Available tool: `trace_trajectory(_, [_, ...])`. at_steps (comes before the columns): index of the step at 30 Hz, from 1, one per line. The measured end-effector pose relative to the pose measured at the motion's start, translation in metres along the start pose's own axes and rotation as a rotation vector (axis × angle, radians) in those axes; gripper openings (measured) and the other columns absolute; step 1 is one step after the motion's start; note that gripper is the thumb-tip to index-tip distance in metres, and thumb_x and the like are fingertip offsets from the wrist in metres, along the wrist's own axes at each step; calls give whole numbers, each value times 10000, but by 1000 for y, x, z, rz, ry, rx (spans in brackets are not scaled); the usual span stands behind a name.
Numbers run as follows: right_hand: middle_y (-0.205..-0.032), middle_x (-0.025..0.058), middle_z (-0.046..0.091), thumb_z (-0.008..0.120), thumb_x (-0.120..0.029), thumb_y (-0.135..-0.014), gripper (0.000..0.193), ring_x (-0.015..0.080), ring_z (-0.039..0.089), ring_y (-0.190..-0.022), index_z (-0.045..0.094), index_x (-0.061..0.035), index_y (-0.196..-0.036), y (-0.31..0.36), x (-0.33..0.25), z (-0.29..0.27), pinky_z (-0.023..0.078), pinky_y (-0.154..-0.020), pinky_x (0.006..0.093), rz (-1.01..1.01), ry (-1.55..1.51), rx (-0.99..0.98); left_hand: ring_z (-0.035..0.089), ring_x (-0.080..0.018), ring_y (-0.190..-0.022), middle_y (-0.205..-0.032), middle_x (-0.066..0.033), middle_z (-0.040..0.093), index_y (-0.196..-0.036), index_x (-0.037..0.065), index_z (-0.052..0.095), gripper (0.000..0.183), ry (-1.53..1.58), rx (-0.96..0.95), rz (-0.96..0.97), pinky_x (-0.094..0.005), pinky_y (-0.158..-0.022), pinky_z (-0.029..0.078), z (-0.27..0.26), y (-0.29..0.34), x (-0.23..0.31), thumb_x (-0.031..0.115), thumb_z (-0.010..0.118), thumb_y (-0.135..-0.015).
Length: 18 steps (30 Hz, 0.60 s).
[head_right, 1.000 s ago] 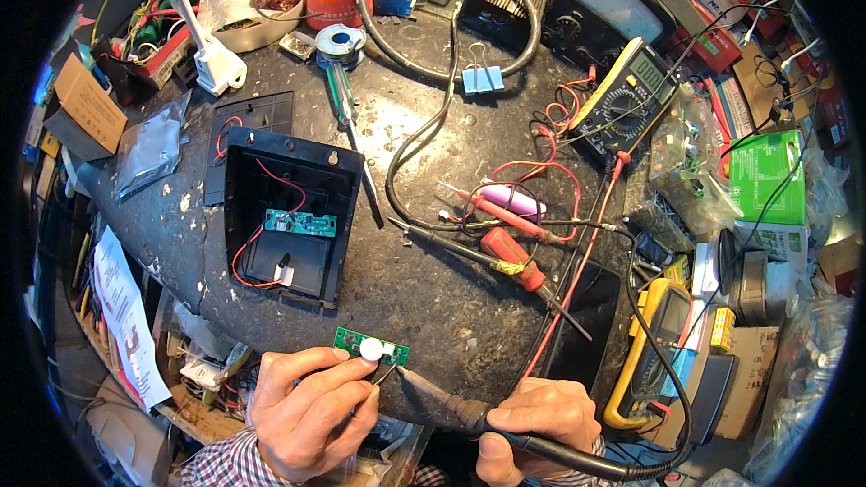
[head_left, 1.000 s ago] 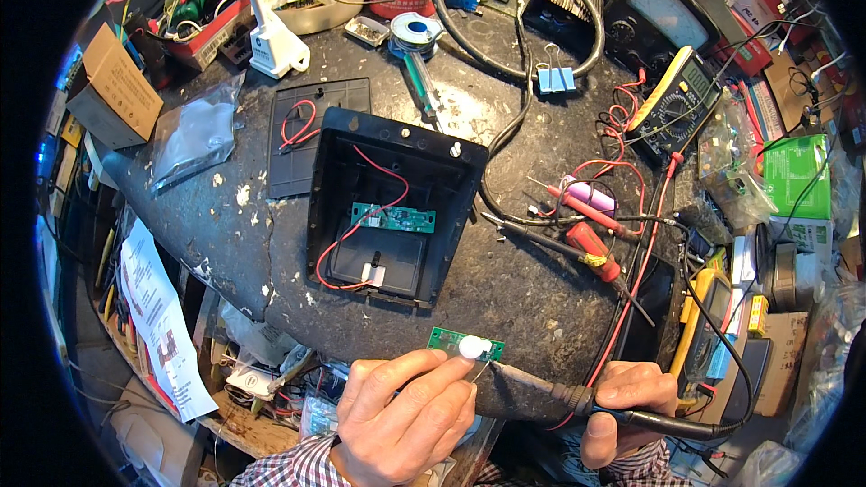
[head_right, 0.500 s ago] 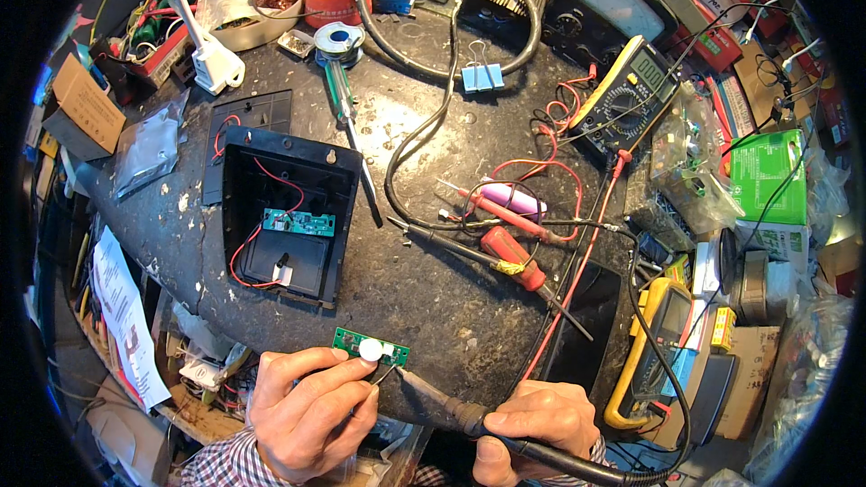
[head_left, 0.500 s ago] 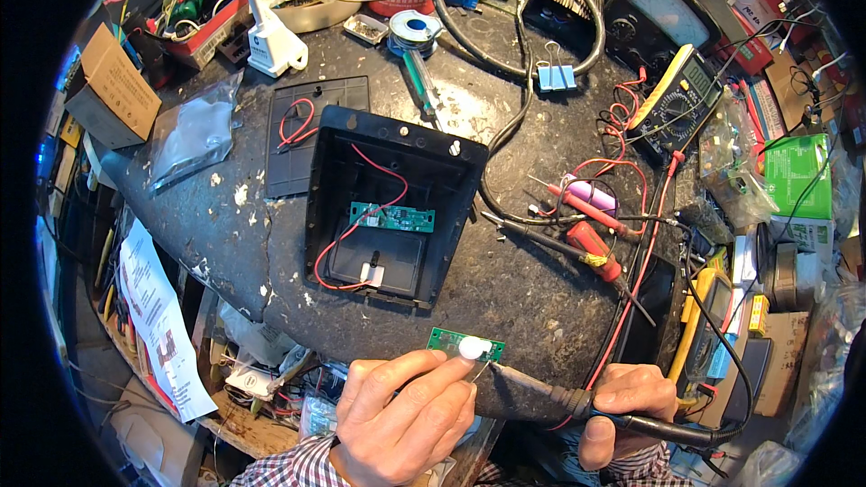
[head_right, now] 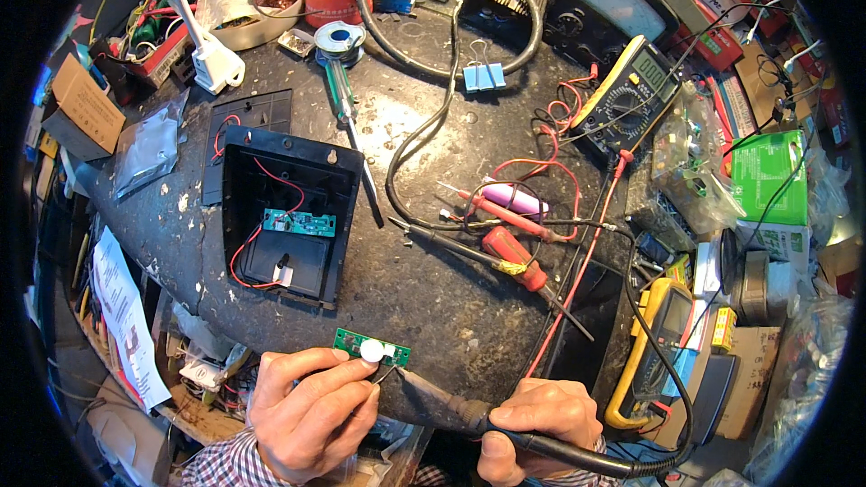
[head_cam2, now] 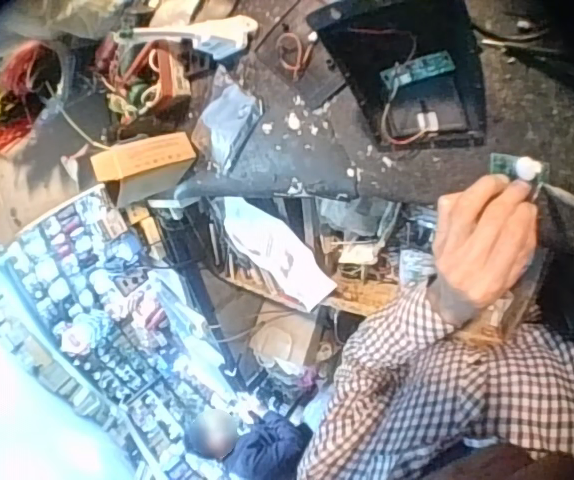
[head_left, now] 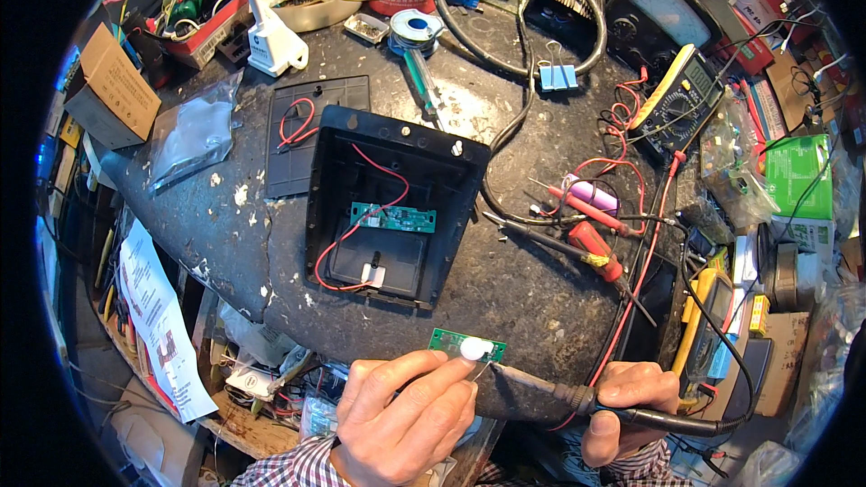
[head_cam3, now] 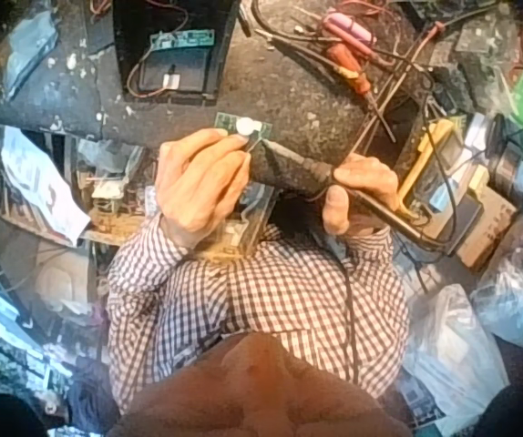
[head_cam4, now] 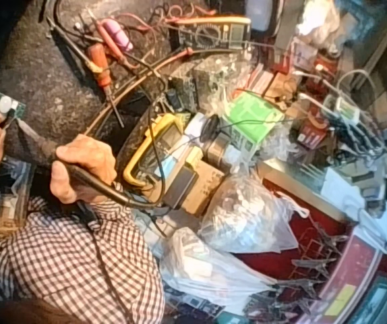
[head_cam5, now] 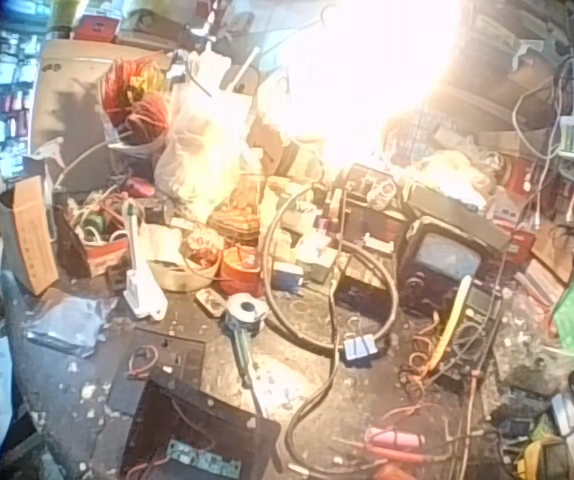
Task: The person reviews a printed instruction sheet, then uses a soldering iron to attach wires and components to a small green circuit board inside a black plastic enclosure. The person repeatedly applies solder to connection points while holding the board and wires in place.
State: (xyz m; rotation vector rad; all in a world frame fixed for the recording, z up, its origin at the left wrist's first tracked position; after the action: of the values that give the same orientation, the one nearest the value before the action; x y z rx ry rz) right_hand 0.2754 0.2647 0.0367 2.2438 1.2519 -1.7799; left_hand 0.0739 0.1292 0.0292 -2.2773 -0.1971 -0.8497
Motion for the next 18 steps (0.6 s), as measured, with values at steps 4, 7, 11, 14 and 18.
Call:
trace_trajectory(4, [-839,65,558,791,-203,-902,334,106,484,-589,543,-36,-1054,1,1,1,409,-544,282,7,-32,22,735,-299,-1048,-1079,-131,801,-1012,-20,785,228,4,-5,0,-390,-852,530,0,0,0,33,863,-804])
trace_trajectory(7, [-841,65,561,793,-199,-901,334,105,480,-576,544,-39,-1055,0,1,0,404,-533,284,-2,-20,12,735,-299,-1049,-1079,-128,802,-1010,-18,786,228,12,-4,-5,-391,-855,531,-1,-1,-1,34,865,-803])
trace_trajectory(11, [-843,64,563,803,-205,-903,343,104,484,-573,547,-39,-1059,0,1,0,402,-527,282,-4,-34,1,737,-295,-1050,-1084,-123,804,-1006,-11,785,226,15,-13,-14,-391,-859,533,-1,0,-1,36,868,-802])
trace_trajectory(14, [-850,64,565,811,-212,-905,350,104,488,-574,551,-39,-1061,1,1,1,404,-526,282,-2,-42,13,737,-292,-1050,-1088,-120,804,-1007,-7,782,225,15,-11,-15,-392,-861,534,-1,0,-2,35,868,-803])
trace_trajectory(18, [-861,66,568,814,-213,-905,349,103,489,-572,553,-39,-1060,1,0,0,407,-526,282,13,-44,14,737,-292,-1052,-1090,-119,804,-1011,-5,781,228,18,-21,-18,-393,-861,535,-2,-1,-2,30,867,-802])
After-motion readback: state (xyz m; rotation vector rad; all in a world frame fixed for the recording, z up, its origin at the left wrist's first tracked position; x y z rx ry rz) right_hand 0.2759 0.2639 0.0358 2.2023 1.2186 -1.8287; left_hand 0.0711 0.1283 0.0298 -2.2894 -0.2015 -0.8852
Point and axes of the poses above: each hand's wrist, its own y-axis away from the middle knuckle, its own z-axis out of the palm, x = y × z, the point moved 3 cm from there along -y, towards the middle knuckle
